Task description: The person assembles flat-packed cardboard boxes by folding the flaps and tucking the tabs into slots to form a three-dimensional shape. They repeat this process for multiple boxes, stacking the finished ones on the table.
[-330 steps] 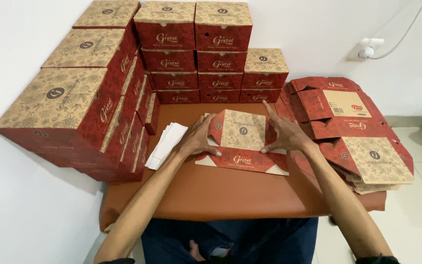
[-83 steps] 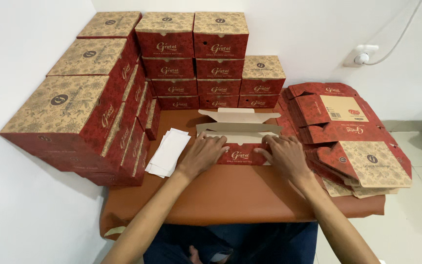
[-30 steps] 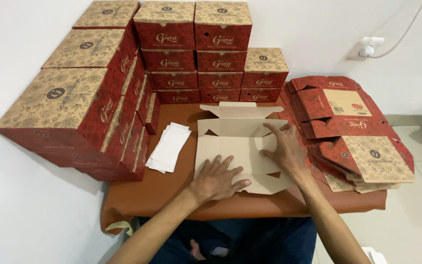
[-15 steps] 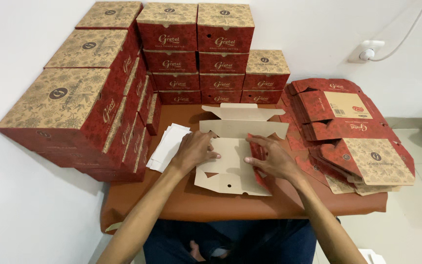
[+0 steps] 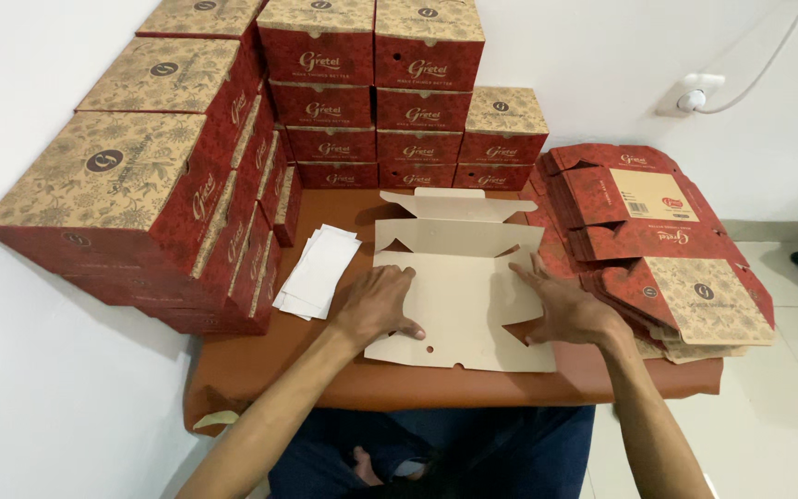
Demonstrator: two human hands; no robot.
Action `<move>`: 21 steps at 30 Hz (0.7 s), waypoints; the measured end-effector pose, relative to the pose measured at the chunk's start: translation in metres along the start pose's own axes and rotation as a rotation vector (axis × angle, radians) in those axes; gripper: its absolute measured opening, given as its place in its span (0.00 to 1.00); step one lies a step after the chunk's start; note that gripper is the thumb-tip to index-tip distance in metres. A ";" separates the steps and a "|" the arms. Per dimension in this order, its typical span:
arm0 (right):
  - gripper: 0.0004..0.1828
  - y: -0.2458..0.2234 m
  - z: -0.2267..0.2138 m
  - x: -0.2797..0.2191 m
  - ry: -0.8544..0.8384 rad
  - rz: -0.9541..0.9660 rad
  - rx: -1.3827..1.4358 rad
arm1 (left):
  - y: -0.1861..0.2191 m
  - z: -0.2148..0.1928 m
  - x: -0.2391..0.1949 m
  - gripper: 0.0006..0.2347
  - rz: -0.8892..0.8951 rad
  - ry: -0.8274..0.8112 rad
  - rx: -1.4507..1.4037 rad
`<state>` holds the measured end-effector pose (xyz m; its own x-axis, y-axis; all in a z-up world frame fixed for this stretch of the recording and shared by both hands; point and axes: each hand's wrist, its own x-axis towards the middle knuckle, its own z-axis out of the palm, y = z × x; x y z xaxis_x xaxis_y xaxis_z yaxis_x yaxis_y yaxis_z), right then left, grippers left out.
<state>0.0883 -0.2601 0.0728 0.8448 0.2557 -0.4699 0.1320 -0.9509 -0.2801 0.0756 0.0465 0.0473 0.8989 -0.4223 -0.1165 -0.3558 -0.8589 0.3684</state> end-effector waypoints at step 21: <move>0.29 -0.021 0.098 0.062 0.346 -0.338 -0.099 | -0.058 0.006 0.050 0.18 -0.312 0.266 -0.379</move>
<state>0.0876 -0.2071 -0.0324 0.8667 0.4957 -0.0565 0.4628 -0.8411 -0.2798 0.1395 0.0733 0.0150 0.9979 -0.0346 -0.0549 0.0107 -0.7465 0.6653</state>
